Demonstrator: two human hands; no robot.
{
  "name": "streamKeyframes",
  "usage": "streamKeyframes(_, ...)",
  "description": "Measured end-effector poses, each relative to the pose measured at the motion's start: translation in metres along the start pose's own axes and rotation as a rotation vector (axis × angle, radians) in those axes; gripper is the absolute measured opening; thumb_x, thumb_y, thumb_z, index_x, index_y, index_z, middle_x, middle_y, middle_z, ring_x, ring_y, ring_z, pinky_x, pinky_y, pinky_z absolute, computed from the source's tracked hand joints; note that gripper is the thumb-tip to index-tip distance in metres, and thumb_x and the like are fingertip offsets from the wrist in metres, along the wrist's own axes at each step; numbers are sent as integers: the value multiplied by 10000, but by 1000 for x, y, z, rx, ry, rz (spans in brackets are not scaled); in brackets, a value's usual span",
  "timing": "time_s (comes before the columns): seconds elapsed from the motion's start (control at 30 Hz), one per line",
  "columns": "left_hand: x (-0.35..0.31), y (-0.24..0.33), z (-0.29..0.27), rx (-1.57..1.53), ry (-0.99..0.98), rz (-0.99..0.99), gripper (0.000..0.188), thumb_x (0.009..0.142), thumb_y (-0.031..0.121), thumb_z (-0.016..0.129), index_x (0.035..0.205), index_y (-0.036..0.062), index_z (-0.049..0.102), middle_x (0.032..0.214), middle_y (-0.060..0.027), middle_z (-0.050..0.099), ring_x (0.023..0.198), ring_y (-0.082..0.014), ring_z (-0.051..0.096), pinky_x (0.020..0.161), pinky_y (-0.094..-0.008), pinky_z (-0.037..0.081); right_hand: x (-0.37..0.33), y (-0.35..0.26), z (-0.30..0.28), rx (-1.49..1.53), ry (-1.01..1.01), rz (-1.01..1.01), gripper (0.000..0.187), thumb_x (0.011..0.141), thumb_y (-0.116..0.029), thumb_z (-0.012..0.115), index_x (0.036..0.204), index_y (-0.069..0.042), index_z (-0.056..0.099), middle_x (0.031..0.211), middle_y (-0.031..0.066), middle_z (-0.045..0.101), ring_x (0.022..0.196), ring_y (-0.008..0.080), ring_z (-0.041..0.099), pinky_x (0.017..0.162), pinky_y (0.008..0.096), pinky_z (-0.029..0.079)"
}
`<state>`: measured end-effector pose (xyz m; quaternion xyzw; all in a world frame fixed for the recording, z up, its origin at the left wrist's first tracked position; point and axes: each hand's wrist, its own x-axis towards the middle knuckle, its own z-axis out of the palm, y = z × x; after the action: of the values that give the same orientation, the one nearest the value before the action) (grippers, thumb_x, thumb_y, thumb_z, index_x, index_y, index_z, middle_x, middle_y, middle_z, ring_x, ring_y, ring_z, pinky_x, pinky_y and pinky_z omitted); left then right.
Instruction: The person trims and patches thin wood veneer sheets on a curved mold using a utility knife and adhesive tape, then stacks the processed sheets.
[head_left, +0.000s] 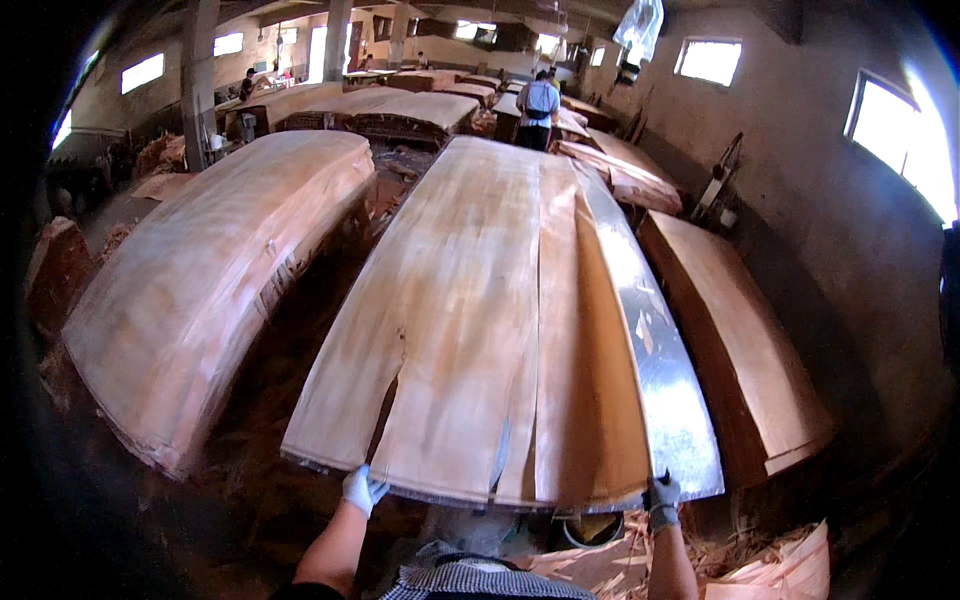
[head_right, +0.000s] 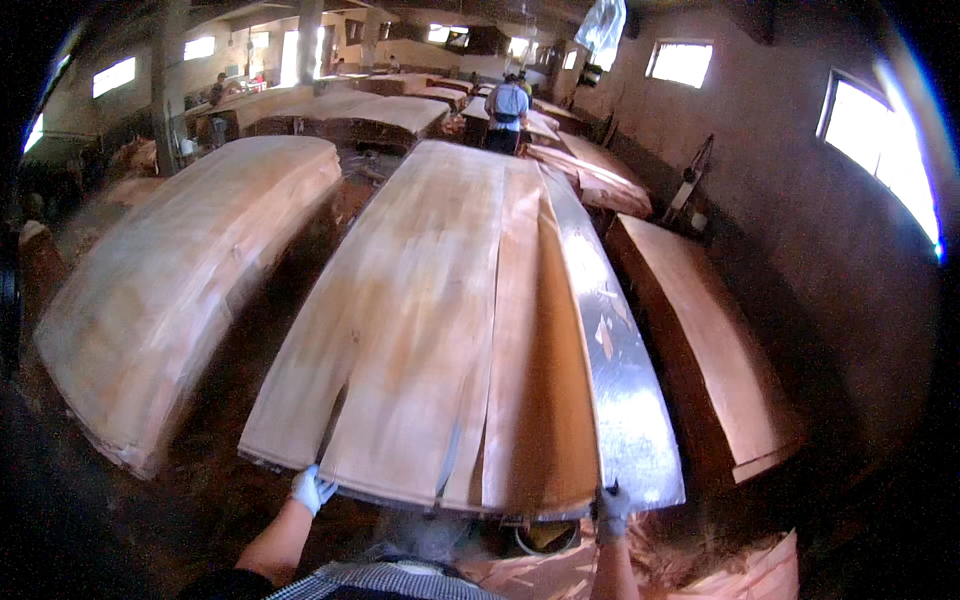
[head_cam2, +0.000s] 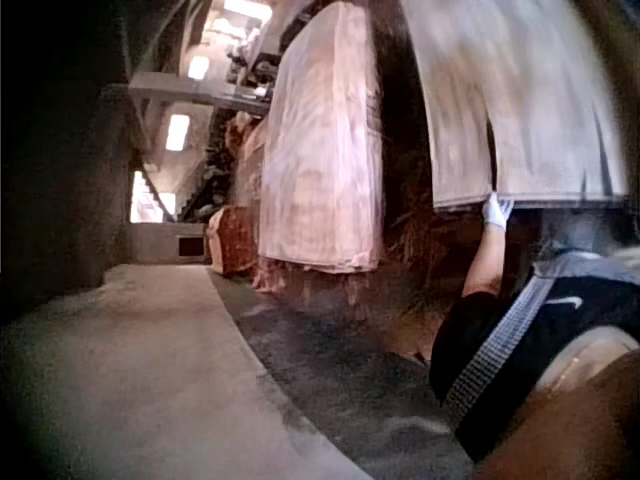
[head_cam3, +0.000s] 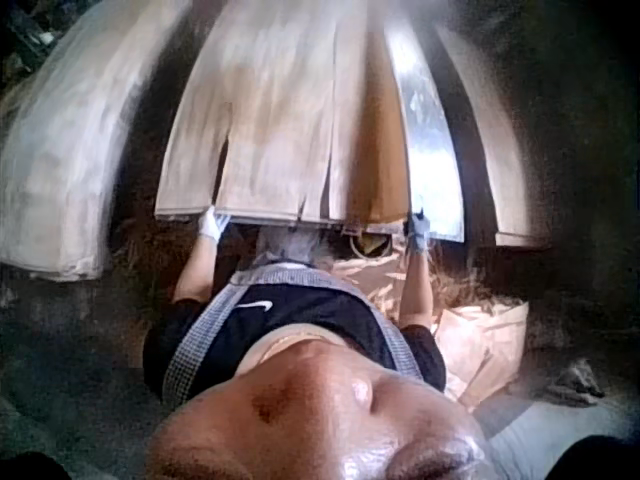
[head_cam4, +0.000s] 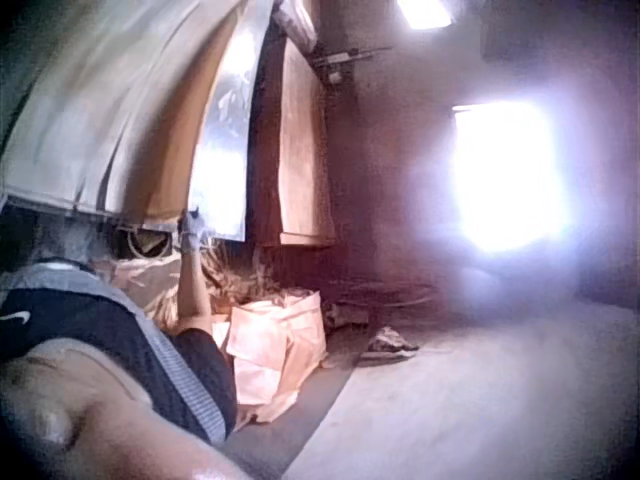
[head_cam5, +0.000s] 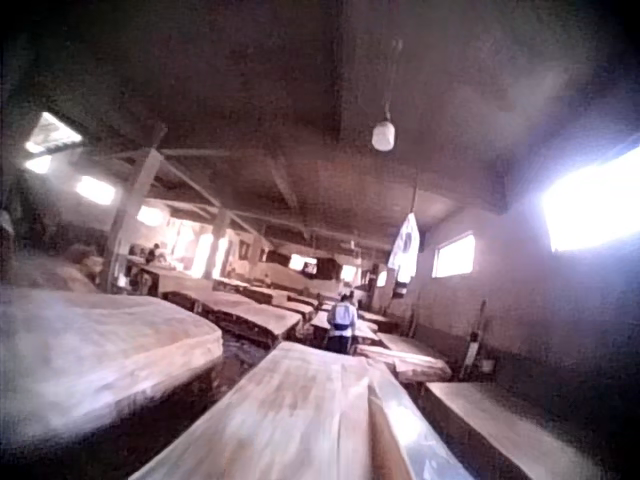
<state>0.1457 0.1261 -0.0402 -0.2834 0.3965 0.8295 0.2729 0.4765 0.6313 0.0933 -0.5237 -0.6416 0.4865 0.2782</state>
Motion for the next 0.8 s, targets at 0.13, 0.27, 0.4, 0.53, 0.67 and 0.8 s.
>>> streamKeyframes(0.13,-17,-19,-19,26,88,-2,360,828,279,516,1135,114,424,1095,-124,492,962,-338,513,769,-520,463,1,42,-21,-47,78,-86,164,667,-121,680,641,-32,545,503,56,522,361,161,476,333,300,387)
streamKeyframes(0.27,-18,-20,9,55,70,-32,355,833,283,519,1127,107,424,1081,-145,488,967,-336,505,765,-510,477,27,42,-36,-113,89,-115,155,697,-120,649,625,-44,535,477,76,522,324,177,471,309,300,378)
streamKeyframes(0.4,-5,-5,13,53,43,-12,366,833,264,528,1141,100,417,1079,-149,473,961,-347,502,753,-510,487,14,-28,13,-15,-9,93,157,742,-153,614,677,-45,520,476,88,517,309,180,447,285,304,352)
streamKeyframes(0.53,7,-12,22,65,135,-13,407,826,284,544,1161,98,409,1098,-142,469,958,-329,510,743,-524,480,23,-16,-2,-22,-15,144,160,774,-187,595,760,-41,531,501,104,537,329,182,470,282,298,350)
streamKeyframes(0.67,-4,-4,24,98,138,-35,459,817,347,560,1164,83,415,1075,-145,507,954,-333,525,782,-499,466,19,9,-37,-275,-35,-102,175,791,-204,587,750,-38,553,525,92,553,407,182,516,372,312,387)
streamKeyframes(0.8,-51,0,1,279,331,179,413,828,396,535,1072,66,488,940,-127,597,837,-290,591,685,-434,491,-60,36,-66,-819,-470,-60,162,749,-167,627,776,-8,615,589,89,583,528,166,551,495,328,438)
